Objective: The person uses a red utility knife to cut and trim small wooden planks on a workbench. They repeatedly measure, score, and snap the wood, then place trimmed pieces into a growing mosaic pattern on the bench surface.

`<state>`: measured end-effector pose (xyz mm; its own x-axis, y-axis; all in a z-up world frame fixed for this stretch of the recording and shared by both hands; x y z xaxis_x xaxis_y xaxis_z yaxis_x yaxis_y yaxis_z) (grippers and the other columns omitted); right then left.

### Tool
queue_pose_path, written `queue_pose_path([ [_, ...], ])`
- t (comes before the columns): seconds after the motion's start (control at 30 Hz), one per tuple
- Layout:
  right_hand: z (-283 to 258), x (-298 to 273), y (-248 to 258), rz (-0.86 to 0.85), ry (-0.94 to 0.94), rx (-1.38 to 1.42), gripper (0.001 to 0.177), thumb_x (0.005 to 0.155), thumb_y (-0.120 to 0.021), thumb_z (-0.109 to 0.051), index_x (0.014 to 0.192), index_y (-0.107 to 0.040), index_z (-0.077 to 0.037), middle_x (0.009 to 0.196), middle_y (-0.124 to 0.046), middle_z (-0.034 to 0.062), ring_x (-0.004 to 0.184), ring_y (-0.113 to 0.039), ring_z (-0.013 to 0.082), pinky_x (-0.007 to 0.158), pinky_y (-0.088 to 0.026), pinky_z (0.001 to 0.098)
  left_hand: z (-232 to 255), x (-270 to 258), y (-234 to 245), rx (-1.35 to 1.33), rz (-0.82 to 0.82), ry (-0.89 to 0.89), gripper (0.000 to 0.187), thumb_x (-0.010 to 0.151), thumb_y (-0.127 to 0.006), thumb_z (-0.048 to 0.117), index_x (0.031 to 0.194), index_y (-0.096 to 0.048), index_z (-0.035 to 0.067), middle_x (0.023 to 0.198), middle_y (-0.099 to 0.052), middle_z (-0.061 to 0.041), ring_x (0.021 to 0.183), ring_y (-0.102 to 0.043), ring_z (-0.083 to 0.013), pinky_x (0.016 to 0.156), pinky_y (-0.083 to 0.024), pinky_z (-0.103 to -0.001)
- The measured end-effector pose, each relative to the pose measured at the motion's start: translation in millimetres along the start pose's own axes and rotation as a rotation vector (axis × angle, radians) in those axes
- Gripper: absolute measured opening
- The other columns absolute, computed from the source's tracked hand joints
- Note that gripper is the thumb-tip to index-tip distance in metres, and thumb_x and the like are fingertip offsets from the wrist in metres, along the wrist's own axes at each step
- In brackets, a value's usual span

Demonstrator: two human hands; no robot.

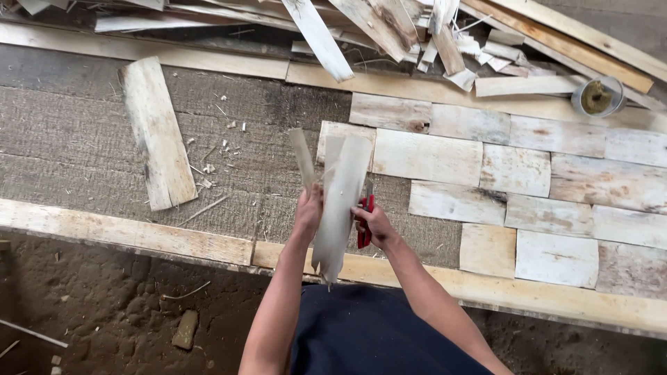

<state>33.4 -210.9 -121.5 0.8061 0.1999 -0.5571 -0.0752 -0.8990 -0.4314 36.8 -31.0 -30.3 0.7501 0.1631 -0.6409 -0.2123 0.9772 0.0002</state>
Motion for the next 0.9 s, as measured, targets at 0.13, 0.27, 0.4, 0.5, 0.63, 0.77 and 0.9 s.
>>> queue_pose_path([
  [0.13,3.0,1.3,3.0,0.049,0.001,0.045,0.019,0.093,-0.071,-0.007,0.106,-0.058,-0.011,0.071,-0.049,-0.0075,0.062,-0.046,0.0058,0.042,-0.033,0.0157,-6.8,-8.4,50.9,-0.231,0.071,-0.182,0.018,0.105,-0.059,0.030,0.093,-0.058,0.017,0.069,-0.049,0.010,0.059,-0.054,-0.0035,0.059,-0.049,-0.019],
  [0.27,3.4,5.6,0.4,0.140,0.021,0.051,0.016,0.093,-0.070,-0.006,0.105,-0.059,-0.008,0.071,-0.047,-0.0054,0.063,-0.047,0.0078,0.042,-0.033,0.0173,-69.9,8.1,125.2,-0.098,0.125,-0.107,0.026,0.103,-0.057,0.024,0.079,-0.058,0.012,0.058,-0.049,0.000,0.051,-0.054,-0.0127,0.052,-0.047,-0.027],
  [0.4,20.5,19.4,-15.9,0.163,0.065,0.100,0.020,0.094,-0.066,-0.002,0.087,-0.052,-0.013,0.068,-0.050,0.0021,0.057,-0.047,0.0100,0.040,-0.028,0.0231,-107.4,-20.2,197.6,-0.089,0.162,0.048,0.021,0.099,-0.065,0.025,0.092,-0.059,0.006,0.069,-0.055,-0.004,0.059,-0.054,-0.0162,0.060,-0.046,-0.034],
  [0.5,31.9,40.5,-49.0,0.214,0.057,0.118,0.014,0.093,-0.070,-0.003,0.088,-0.059,-0.010,0.073,-0.058,0.0038,0.060,-0.050,0.0119,0.040,-0.032,0.0219,-114.8,-14.3,249.6,-0.053,0.205,0.098,0.018,0.101,-0.064,0.024,0.093,-0.061,0.008,0.070,-0.055,-0.003,0.060,-0.055,-0.0169,0.060,-0.045,-0.034],
  [0.63,40.2,73.1,-105.4,0.207,0.069,0.149,0.019,0.092,-0.070,-0.004,0.082,-0.055,-0.012,0.071,-0.054,0.0027,0.059,-0.047,0.0105,0.040,-0.032,0.0212,-107.0,33.4,315.4,0.030,0.241,0.024,0.012,0.097,-0.065,0.019,0.102,-0.066,0.009,0.073,-0.060,-0.003,0.063,-0.056,-0.0153,0.064,-0.045,-0.034],
  [0.77,64.1,106.4,-145.3,0.257,0.075,0.156,0.018,0.090,-0.075,-0.005,0.097,-0.059,-0.010,0.080,-0.058,0.0006,0.066,-0.059,0.0127,0.041,-0.033,0.0181,-108.8,102.1,391.0,0.253,0.297,-0.013,0.030,0.095,-0.068,0.041,0.109,-0.072,0.015,0.079,-0.065,-0.005,0.079,-0.061,-0.0209,0.074,-0.046,-0.037],
  [0.9,75.0,119.3,-188.8,0.303,0.102,0.166,0.024,0.090,-0.075,-0.006,0.108,-0.059,-0.008,0.084,-0.055,-0.0023,0.071,-0.064,0.0162,0.041,-0.031,0.0148,-71.4,143.4,462.6,0.395,0.480,-0.039,0.020,0.095,-0.067,0.034,0.108,-0.063,0.019,0.106,-0.073,-0.012,0.113,-0.067,-0.0356,0.102,-0.049,-0.048],
])
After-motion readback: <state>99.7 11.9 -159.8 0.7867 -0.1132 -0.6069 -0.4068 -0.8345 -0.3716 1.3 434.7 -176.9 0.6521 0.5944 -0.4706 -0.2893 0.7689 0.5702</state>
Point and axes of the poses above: each hand's wrist, its own x-axis towards the middle knuckle, its own y-axis out of the back of the hand, z = x × y, the point moved 8 cm from there along x, towards the middle knuckle
